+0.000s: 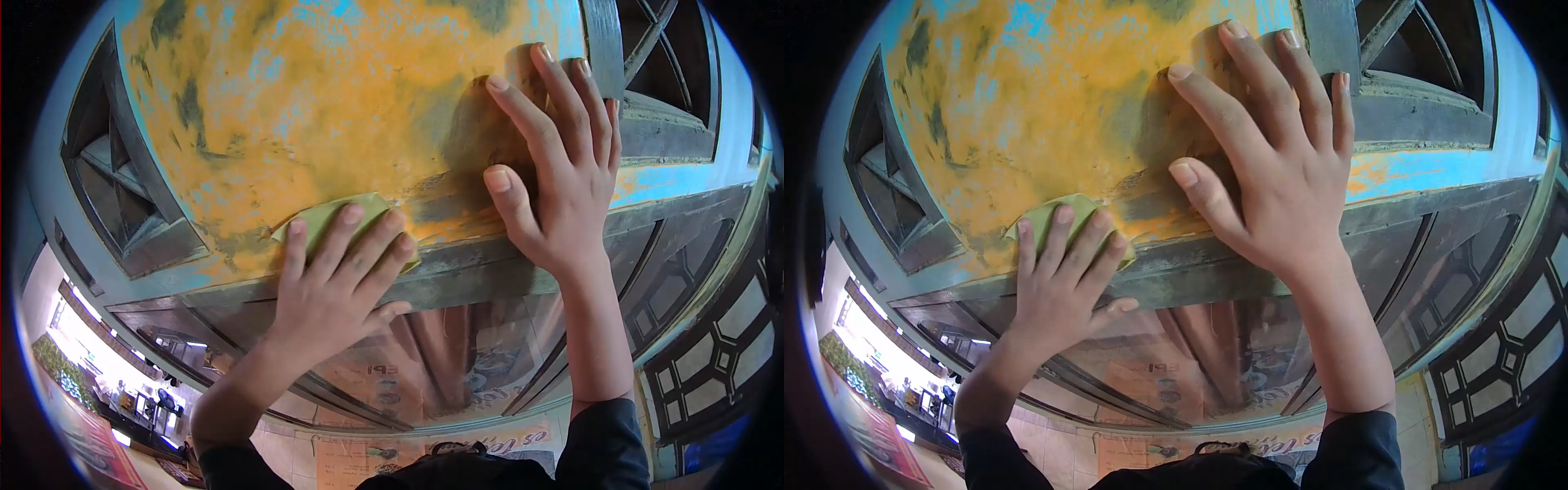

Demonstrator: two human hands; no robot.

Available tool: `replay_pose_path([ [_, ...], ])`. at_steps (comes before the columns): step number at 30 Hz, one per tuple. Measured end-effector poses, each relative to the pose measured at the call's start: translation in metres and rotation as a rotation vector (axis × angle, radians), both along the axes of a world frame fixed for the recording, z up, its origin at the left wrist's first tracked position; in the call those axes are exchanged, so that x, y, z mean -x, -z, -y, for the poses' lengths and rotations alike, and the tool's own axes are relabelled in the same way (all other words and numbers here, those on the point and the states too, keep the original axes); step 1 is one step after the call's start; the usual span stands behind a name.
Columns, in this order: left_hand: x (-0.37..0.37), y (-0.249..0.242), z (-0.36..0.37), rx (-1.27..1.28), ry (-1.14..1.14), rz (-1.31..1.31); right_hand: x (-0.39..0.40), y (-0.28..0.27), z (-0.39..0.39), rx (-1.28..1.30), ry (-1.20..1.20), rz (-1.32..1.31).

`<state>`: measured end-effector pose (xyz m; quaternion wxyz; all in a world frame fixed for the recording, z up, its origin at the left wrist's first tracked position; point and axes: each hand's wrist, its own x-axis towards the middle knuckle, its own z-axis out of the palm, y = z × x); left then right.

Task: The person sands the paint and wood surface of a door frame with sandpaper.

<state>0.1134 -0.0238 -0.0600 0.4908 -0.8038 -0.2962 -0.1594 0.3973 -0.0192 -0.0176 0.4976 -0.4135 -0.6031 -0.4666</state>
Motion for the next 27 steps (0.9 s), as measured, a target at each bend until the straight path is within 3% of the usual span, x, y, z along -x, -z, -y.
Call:
replay_pose_path([
  [8, 0.02, -0.002, 0.006, 0.068, -0.036, 0.06, -0.001, 0.001, -0.002, -0.008, 0.016, 0.007],
  [12, -0.026, -0.003, 0.002, 0.106, 0.071, 0.102, -0.001, 0.002, -0.008, -0.033, -0.075, -0.016],
  [15, -0.028, -0.004, 0.0, -0.001, 0.056, 0.008, -0.001, 0.005, -0.007, -0.016, -0.053, -0.017],
  [19, 0.016, -0.008, 0.006, 0.1, 0.003, 0.094, -0.008, 0.012, -0.007, 0.006, -0.026, 0.007],
  [27, -0.056, -0.013, -0.002, 0.064, 0.252, 0.115, -0.004, 0.014, -0.001, 0.04, -0.165, -0.04],
])
